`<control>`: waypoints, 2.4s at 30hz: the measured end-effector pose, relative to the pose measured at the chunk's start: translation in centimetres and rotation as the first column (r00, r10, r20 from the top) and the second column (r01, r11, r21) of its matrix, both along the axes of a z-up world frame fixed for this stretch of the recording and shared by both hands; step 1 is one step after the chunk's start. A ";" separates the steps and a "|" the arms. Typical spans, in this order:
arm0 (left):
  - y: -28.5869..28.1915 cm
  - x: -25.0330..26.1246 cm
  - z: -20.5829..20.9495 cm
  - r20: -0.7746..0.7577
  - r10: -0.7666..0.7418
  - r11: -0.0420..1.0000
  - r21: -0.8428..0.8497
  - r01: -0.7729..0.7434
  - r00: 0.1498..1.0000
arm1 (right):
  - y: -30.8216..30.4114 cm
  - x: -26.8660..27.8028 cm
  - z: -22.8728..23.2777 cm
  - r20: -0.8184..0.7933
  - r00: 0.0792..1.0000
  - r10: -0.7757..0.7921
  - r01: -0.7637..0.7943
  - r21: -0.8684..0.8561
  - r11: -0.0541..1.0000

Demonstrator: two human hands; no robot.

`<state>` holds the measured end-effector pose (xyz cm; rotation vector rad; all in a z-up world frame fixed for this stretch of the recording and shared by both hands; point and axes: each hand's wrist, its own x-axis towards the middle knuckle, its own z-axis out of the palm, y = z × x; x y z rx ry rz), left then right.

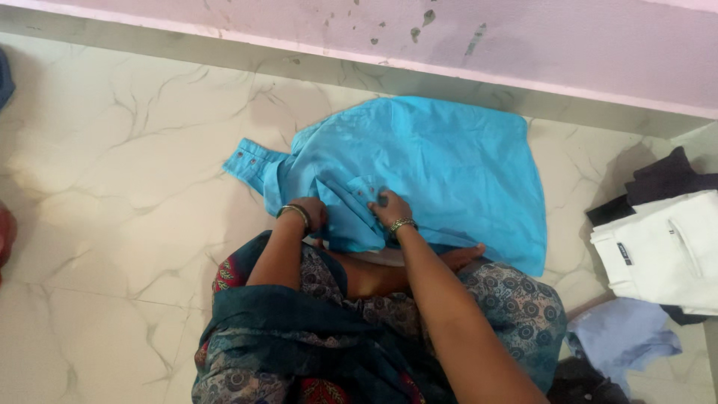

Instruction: The person sits on the floor and buttons a light blue shirt, then folds the sleeves and body of the shirt into a compact stack.

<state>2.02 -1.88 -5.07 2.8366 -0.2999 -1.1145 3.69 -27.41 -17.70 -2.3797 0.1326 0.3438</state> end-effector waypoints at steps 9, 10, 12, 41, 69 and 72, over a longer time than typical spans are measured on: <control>1.0 0.3 -1.0 -0.082 0.149 0.989 0.031 -0.147 0.985 | -4.1 3.7 -0.3 0.060 0.998 -0.024 0.015 0.161 0.987; 1.0 0.4 -1.3 -0.090 0.170 0.985 0.032 -0.167 0.981 | -6.4 4.5 0.4 0.043 0.993 -0.107 0.086 0.334 0.939; 0.8 0.2 -1.5 -0.083 0.163 0.986 0.057 -0.159 0.983 | -11.7 6.5 3.1 -0.195 0.913 -0.358 0.386 0.693 0.608; -6.7 -4.2 4.5 0.397 0.247 0.821 -0.570 0.026 0.884 | -16.2 -2.5 15.7 -0.047 0.966 -0.256 0.096 0.978 0.183; 11.5 -3.5 9.5 -0.657 0.686 -0.709 -0.504 0.493 0.313 | -33.6 -8.5 6.4 -0.288 0.913 0.290 -0.388 -0.389 0.835; 12.6 -4.6 8.8 -0.535 0.771 -0.630 -0.558 0.540 0.346 | -34.1 -11.3 4.4 -0.016 0.907 0.420 -0.371 -0.501 0.782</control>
